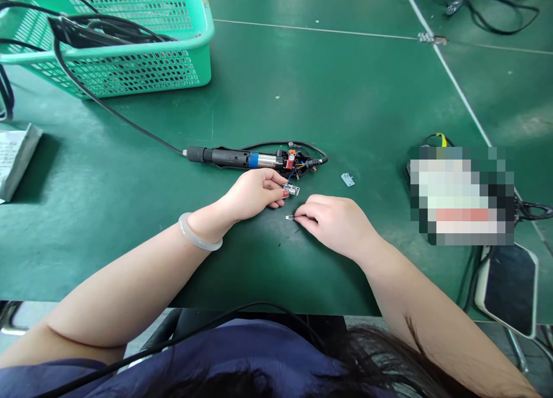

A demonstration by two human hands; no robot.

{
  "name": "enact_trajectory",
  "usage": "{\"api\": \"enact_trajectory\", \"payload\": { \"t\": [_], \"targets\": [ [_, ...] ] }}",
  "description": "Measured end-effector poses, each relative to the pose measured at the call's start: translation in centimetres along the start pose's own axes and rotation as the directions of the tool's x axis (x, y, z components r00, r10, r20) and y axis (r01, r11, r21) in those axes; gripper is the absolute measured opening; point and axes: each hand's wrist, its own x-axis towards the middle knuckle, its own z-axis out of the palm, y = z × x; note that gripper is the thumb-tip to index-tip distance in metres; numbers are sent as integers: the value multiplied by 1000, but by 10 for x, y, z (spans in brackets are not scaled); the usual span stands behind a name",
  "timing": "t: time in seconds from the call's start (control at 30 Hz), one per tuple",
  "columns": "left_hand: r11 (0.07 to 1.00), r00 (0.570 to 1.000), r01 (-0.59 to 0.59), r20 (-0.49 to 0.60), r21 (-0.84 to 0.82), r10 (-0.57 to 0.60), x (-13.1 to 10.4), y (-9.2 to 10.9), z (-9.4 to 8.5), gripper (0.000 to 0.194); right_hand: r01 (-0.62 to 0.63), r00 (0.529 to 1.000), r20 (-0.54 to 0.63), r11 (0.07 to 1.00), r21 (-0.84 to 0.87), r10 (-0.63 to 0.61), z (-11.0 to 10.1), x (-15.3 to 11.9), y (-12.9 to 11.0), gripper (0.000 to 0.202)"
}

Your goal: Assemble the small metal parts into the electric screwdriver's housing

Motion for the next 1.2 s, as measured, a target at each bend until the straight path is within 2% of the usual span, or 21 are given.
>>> {"api": "enact_trajectory", "payload": {
  "t": [0.33,0.5,0.87,1.2],
  "targets": [
    [1000,1000,-10,1,-10,10,0,-1,1,20,25,998,-52,1000,-18,-26,-1,0,1,23],
    [1000,1000,-15,3,-17,16,0,-1,0,21,8,1000,-12,1000,12,-8,0,0,0,15],
    [1000,1000,-19,-1,-6,19,0,-1,0,21,37,999,21,999,-9,-36,1,2,-2,21],
    [1000,1000,-15,1,-5,15,0,-1,0,21,38,993,-110,999,-17,-39,-3,0,1,22]
  ]
}}
